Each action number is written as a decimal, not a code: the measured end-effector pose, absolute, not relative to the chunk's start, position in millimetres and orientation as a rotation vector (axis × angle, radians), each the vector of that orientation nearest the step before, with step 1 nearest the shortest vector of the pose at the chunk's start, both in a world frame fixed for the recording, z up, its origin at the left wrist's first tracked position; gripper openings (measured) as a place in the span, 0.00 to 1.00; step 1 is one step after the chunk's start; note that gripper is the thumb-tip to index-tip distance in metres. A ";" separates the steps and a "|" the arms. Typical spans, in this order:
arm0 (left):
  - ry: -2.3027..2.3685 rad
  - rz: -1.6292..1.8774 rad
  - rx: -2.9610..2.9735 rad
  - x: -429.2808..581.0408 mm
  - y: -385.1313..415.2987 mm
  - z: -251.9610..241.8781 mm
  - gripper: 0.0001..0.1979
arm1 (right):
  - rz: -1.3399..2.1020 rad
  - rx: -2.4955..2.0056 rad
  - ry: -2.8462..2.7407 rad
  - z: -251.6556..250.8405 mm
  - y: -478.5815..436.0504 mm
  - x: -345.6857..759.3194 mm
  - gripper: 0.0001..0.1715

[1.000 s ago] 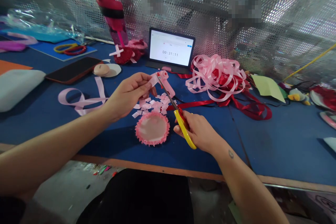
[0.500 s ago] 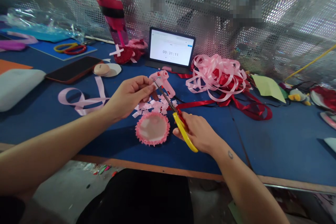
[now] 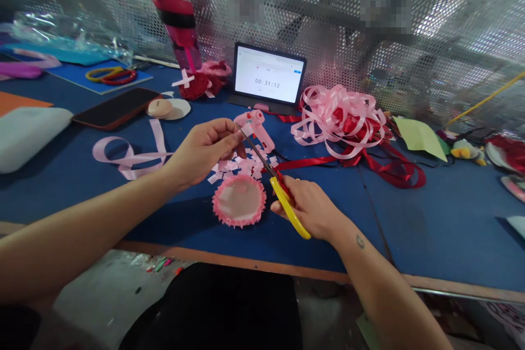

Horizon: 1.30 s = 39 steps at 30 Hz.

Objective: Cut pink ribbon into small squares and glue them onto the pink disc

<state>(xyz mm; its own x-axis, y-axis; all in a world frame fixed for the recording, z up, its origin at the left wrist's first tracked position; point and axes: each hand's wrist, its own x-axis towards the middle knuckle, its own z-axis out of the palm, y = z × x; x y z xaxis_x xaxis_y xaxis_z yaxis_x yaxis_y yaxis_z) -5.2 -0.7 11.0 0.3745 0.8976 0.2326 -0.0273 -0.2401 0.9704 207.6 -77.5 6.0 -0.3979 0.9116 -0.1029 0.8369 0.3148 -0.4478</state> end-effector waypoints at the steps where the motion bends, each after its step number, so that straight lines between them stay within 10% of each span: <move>1: 0.805 1.071 1.561 -5.3 -0.6 11.0 0.06 | 0.663 -1.616 -2.405 6.0 -77.3 207.5 0.43; 18: 0.804 1.059 1.543 -5.2 -0.8 11.9 0.05 | 0.770 -1.567 -2.287 -5.3 -71.8 213.7 0.15; 39: 0.718 1.147 1.374 -4.2 2.7 12.2 0.02 | 0.685 -1.530 -2.344 4.3 -78.0 213.8 0.35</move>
